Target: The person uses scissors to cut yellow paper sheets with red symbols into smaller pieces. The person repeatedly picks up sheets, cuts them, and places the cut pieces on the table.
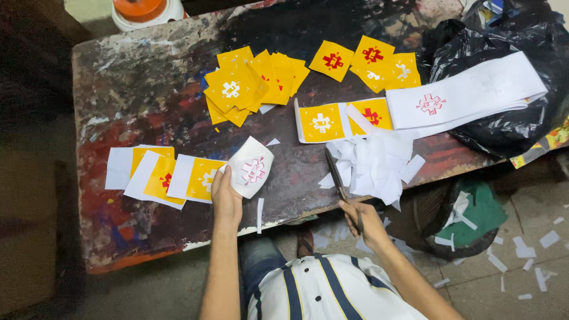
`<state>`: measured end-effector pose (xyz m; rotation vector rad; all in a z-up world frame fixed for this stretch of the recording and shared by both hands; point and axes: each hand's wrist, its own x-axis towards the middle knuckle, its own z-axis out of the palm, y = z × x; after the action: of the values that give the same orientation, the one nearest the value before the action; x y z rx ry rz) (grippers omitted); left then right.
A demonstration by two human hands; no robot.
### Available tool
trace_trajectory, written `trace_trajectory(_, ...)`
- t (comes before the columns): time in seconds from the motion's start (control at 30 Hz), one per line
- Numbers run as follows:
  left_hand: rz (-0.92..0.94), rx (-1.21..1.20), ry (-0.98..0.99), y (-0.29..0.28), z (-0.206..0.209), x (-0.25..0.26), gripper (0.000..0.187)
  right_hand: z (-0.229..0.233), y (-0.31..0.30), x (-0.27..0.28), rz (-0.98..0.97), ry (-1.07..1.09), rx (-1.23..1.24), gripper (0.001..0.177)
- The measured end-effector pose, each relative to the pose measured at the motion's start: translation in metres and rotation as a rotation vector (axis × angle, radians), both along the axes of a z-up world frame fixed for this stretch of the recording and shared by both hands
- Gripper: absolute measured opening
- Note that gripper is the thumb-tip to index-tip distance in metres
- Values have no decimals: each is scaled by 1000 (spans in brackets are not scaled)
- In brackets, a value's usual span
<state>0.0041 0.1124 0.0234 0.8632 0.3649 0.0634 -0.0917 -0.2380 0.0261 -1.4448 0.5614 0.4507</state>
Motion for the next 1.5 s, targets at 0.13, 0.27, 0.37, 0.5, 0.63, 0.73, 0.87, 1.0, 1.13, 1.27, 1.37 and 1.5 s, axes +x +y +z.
trace_trajectory(0.13,51,-13,67,-5,-35,27,31,-10,1,-11,26,-6,1,47)
trace_trajectory(0.27,66,102,219,-3,-67,31,29,-20,2,-15,50,0,10,46)
trace_trajectory(0.37,26,260,223,-4,-74,33,32,-26,-1,-16,61,-29,13,44)
trace_trajectory(0.5,19,409,108,-1,-53,53,35,-32,-1,-12,110,-1,-66,42)
trace_trajectory(0.63,186,862,-162,6,-5,119,27,-34,0,-12,115,5,-89,41)
trace_trajectory(0.73,340,1098,-509,-6,28,189,21,-32,-1,-12,119,-7,-126,41)
trace_trajectory(0.87,73,1712,-471,-26,34,231,29,-27,-1,-12,113,-4,-94,41)
trace_trajectory(1.0,-160,1805,-491,-24,14,206,52,-20,-4,-12,115,28,-102,43)
trace_trajectory(1.13,-206,1482,-233,-1,-6,108,45,-15,-12,-16,98,46,-39,44)
trace_trajectory(1.27,-97,1663,-250,-26,-26,-17,58,-4,-18,-22,167,97,-46,43)
trace_trajectory(1.37,-153,1906,-188,-71,-39,-65,74,6,-17,-23,200,49,-25,45)
trace_trajectory(1.5,-341,1917,-374,-151,-47,-66,83,23,-19,-18,147,55,29,37)
